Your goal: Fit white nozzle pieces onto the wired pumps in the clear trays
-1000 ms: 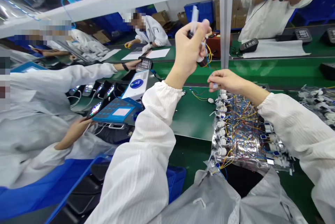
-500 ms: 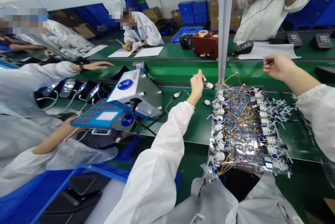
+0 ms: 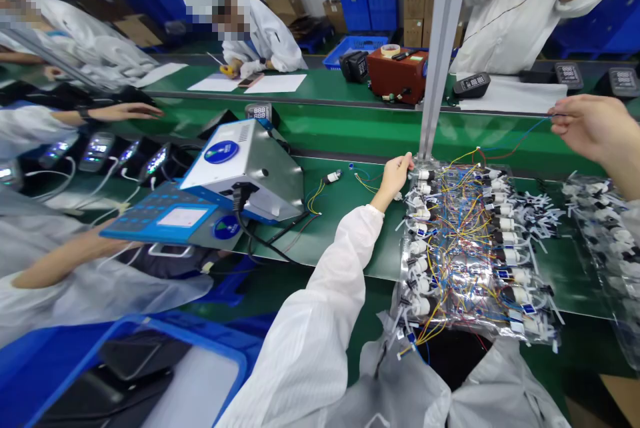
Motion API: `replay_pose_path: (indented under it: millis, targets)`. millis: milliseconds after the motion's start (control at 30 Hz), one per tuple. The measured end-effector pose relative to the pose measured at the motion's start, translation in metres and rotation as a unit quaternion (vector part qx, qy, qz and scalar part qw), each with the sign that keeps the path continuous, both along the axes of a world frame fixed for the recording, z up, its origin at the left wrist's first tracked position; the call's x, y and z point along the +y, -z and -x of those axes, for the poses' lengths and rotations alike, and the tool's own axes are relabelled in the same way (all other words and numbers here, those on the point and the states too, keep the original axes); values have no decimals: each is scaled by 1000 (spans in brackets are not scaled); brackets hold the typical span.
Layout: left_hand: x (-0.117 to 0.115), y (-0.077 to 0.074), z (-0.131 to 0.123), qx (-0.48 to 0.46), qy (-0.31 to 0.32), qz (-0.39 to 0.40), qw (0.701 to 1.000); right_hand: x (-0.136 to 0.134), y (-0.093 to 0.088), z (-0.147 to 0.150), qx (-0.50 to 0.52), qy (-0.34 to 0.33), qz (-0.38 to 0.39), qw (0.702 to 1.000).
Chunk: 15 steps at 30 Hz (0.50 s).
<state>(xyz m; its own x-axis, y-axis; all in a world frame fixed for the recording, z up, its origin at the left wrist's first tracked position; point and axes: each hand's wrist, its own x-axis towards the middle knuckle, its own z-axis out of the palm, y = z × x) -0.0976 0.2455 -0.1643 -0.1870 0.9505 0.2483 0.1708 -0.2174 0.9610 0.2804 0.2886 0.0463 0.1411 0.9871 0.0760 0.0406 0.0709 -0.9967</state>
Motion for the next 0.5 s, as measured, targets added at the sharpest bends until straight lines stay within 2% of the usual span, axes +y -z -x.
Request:
replay_pose_path:
  millis: [67, 133, 267, 367, 433, 500]
  targets:
    - [-1, -1, 3, 68, 22, 3, 997, -4, -2, 5, -10, -8, -7, 1000]
    - [-4, -2, 9, 75, 50, 14, 996, -9, -4, 12, -22, -15, -40, 999]
    - [-12, -8, 26, -30, 139, 37, 989, -18, -12, 36, -5, -30, -71, 997]
    - [-15, -14, 33, -82, 165, 18, 983, -26, -14, 67, 24, -86, -65, 994]
    - [-13, -18, 33, -75, 172, 5, 982, -31, -7, 92, 46, -144, -58, 987]
    - [-6, -20, 28, -56, 170, -13, 984, -34, 10, 120, 53, -187, -46, 980]
